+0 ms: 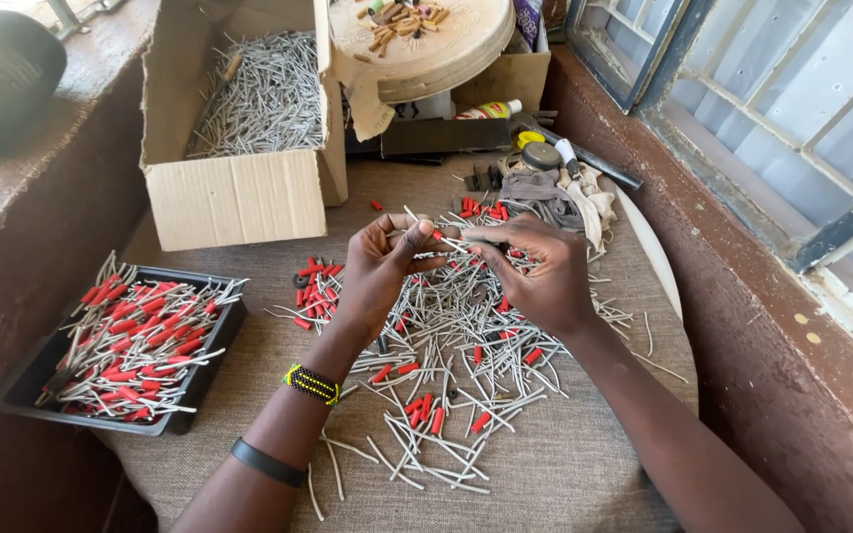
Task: Assembling small metal pins by sliding red plastic caps onto them by hand.
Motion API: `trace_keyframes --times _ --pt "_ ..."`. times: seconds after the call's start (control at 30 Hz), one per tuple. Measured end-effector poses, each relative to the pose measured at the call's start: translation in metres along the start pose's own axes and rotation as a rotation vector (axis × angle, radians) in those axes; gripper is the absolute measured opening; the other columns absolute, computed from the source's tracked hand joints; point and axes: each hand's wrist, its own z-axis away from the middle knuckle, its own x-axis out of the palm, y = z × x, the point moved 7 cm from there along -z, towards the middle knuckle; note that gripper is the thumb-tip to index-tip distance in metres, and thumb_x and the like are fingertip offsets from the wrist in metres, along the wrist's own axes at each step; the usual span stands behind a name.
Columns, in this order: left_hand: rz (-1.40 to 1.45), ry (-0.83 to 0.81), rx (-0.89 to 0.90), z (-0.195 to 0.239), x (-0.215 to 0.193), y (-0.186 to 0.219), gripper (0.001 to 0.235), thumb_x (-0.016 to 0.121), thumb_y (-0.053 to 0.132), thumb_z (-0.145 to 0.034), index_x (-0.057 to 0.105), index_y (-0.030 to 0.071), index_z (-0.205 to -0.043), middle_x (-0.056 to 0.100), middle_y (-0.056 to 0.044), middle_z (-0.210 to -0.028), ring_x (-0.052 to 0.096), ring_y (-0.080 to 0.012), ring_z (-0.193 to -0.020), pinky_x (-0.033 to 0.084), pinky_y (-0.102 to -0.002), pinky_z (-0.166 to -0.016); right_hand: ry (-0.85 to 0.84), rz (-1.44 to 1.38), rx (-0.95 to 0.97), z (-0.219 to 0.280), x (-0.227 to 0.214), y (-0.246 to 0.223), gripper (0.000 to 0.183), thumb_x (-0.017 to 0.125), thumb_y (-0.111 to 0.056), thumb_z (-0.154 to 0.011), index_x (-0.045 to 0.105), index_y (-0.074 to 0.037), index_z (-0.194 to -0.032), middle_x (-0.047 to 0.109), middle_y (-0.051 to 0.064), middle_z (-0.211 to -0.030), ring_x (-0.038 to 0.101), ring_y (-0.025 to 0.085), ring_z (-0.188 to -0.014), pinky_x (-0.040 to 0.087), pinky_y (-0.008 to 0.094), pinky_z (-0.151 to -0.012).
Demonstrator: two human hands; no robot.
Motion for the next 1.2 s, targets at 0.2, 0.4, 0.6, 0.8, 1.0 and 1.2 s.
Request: trace_keyframes --times 0.2,0.4,0.6,0.8,1.0,1.2 --pt "-0.023 -0.015 0.03 0.001 0.0 -0.004 0.031 0.072 0.017 -0.095 0.061 -0.008 -0.11 0.076 -0.022 -0.091 0.077 -0.0236 -0.086 0.066 -0.036 -0.077 0.03 0.047 0.039 0.002 -0.001 0.002 0.015 0.081 -0.002 -0.088 0.083 -0.012 -0.099 0.077 0.011 -0.084 0.076 0.026 -0.078 0.058 0.036 -0.074" --pt "-0.002 -0.028 0.048 0.005 0.012 0.007 0.032 0.073 0.017 -0.094 0.061 -0.008 -0.111 0.076 -0.021 -0.093 0.076 -0.0203 -0.087 0.066 -0.035 -0.079 0.034 -0.066 0.122 0.004 0.002 0.006 0.014 0.081 -0.001 -0.087 0.083 -0.012 -0.096 0.078 0.01 -0.083 0.076 0.022 -0.079 0.057 0.034 -0.077" --pt "0.008 0.0 0.114 0.012 0.018 0.011 0.031 0.072 0.012 -0.094 0.061 -0.009 -0.113 0.076 -0.023 -0.096 0.075 -0.0199 -0.09 0.064 -0.032 -0.082 0.075 -0.082 0.187 0.011 0.007 0.009 0.013 0.08 0.002 -0.085 0.082 -0.007 -0.094 0.078 0.012 -0.081 0.078 0.021 -0.082 0.058 0.032 -0.078" --pt "0.028 0.036 0.145 0.017 0.022 0.011 0.031 0.072 0.012 -0.094 0.06 -0.011 -0.112 0.076 -0.024 -0.095 0.076 -0.0219 -0.09 0.064 -0.032 -0.082 0.107 -0.159 0.302 0.01 0.006 0.003 0.011 0.078 0.005 -0.085 0.079 0.001 -0.095 0.078 0.016 -0.081 0.075 0.015 -0.084 0.059 0.032 -0.077" --pt "0.071 0.028 0.094 0.014 0.017 0.002 0.03 0.072 0.012 -0.094 0.062 -0.009 -0.112 0.076 -0.023 -0.094 0.075 -0.0157 -0.085 0.064 -0.031 -0.082 0.15 -0.222 0.34 0.016 0.008 0.012 0.01 0.077 0.006 -0.087 0.077 0.005 -0.097 0.078 0.018 -0.081 0.07 0.01 -0.083 0.06 0.031 -0.076" --pt "0.059 0.054 0.145 0.013 0.018 0.023 0.029 0.074 0.014 -0.093 0.064 -0.009 -0.109 0.076 -0.021 -0.092 0.072 -0.0136 -0.086 0.064 -0.034 -0.086 0.109 -0.342 0.358 0.009 0.013 0.014 0.013 0.072 -0.001 -0.094 0.075 0.008 -0.103 0.078 0.019 -0.084 0.07 0.013 -0.076 0.062 0.03 -0.072"
